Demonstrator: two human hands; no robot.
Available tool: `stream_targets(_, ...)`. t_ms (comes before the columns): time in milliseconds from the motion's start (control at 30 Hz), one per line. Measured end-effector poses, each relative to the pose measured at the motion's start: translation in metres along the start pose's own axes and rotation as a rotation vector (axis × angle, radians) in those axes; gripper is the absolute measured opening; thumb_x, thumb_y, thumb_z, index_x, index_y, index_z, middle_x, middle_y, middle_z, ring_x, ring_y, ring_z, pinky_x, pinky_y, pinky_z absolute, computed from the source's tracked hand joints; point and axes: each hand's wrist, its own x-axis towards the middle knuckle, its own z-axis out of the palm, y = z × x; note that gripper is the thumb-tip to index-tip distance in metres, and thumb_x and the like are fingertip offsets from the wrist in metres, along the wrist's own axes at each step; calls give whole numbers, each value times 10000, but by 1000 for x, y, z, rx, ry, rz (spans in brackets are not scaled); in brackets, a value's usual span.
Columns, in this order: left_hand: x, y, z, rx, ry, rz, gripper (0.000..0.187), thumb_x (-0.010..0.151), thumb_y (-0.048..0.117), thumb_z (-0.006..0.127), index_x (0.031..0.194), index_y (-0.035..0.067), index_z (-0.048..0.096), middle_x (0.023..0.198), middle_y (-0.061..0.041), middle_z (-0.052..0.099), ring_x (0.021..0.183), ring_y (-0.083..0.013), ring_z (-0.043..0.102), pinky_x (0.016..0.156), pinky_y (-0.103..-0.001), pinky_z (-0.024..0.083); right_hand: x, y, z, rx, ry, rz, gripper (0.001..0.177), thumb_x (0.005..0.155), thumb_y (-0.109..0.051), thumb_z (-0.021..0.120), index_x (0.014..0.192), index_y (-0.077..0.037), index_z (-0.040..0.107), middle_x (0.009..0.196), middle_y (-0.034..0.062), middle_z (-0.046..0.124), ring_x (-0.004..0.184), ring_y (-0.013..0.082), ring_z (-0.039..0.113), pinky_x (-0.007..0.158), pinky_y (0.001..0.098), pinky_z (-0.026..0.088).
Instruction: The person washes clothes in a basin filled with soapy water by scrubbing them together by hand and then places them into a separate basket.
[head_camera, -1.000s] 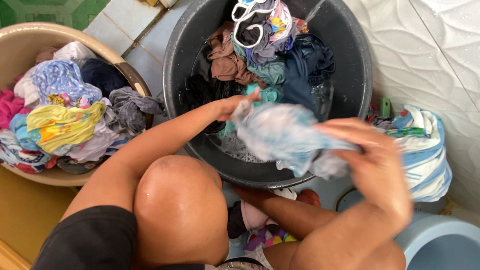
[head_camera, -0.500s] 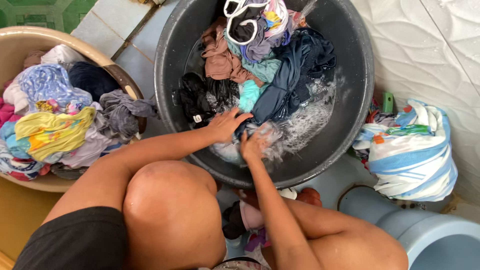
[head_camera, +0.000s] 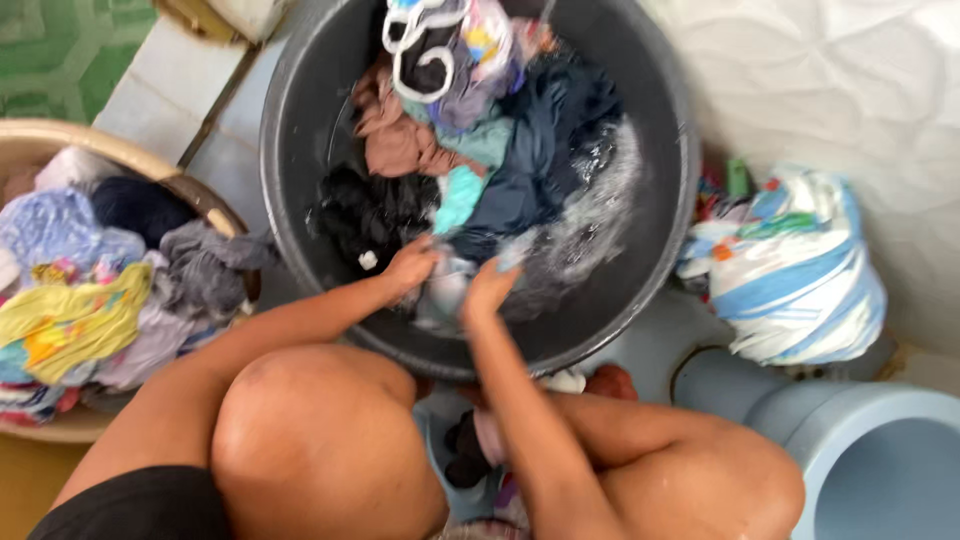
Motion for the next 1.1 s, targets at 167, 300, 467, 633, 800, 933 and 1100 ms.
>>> stream_targets(167,9,-25,3,-585,-138,-309,561,1012,430,448,1305,11,678,1266,-151,702,1120,-263,646,983,-413,509,-78,-72,-32,168,-227,-265,698,902,-356,765,1348,119,515,1207,292,650,1109,395,639,1007,461,491)
stream_targets(300,19,0,6,-306,-225,-155,531,1010,481,493,1305,73,659,1286,-136,690,1169,-290,636,1013,-414,501,-38,-95,-62,-394,154,-813,677,826,-391,729,1301,68,581,1183,323,663,1085,512,642,970,556,460)
stream_targets(467,-13,105,-20,587,-253,93,493,1013,522,566,1260,109,672,1275,-190,702,1174,-382,665,1000,-439,526,75,-69,-89,-377,-54,84,666,964,-454,612,1538,-163,438,1434,241,566,1332,446,539,1098,592,450)
stream_targets(633,-51,124,-30,639,-147,605,484,793,343,672,1247,180,633,1293,-134,659,1167,-380,640,943,-480,531,36,13,-32,-740,-78,-200,809,1013,-431,635,1644,-261,158,1644,286,8,1501,532,110,961,813,246)
stream_targets(800,-45,97,-24,1046,-423,390,592,829,425,734,1389,327,568,1153,-110,680,1085,-386,622,875,-506,530,82,39,-64,-848,-562,-272,845,967,-484,633,1643,-338,149,1618,300,130,1504,515,199,1123,793,184)
stream_targets(933,-1,59,-9,864,-216,287,466,906,279,665,1370,261,629,1035,-169,741,935,-379,707,821,-507,580,52,21,-39,-361,152,-366,845,839,-252,695,1566,-185,270,1587,331,279,1477,552,327,1220,631,283)
stream_targets(1100,0,41,-10,-274,-169,-439,419,902,287,611,1313,243,686,1037,-58,726,709,-259,462,667,-489,254,-17,-57,-36,150,-53,92,606,918,-214,706,1455,-123,441,1371,264,507,1231,437,521,1076,491,405)
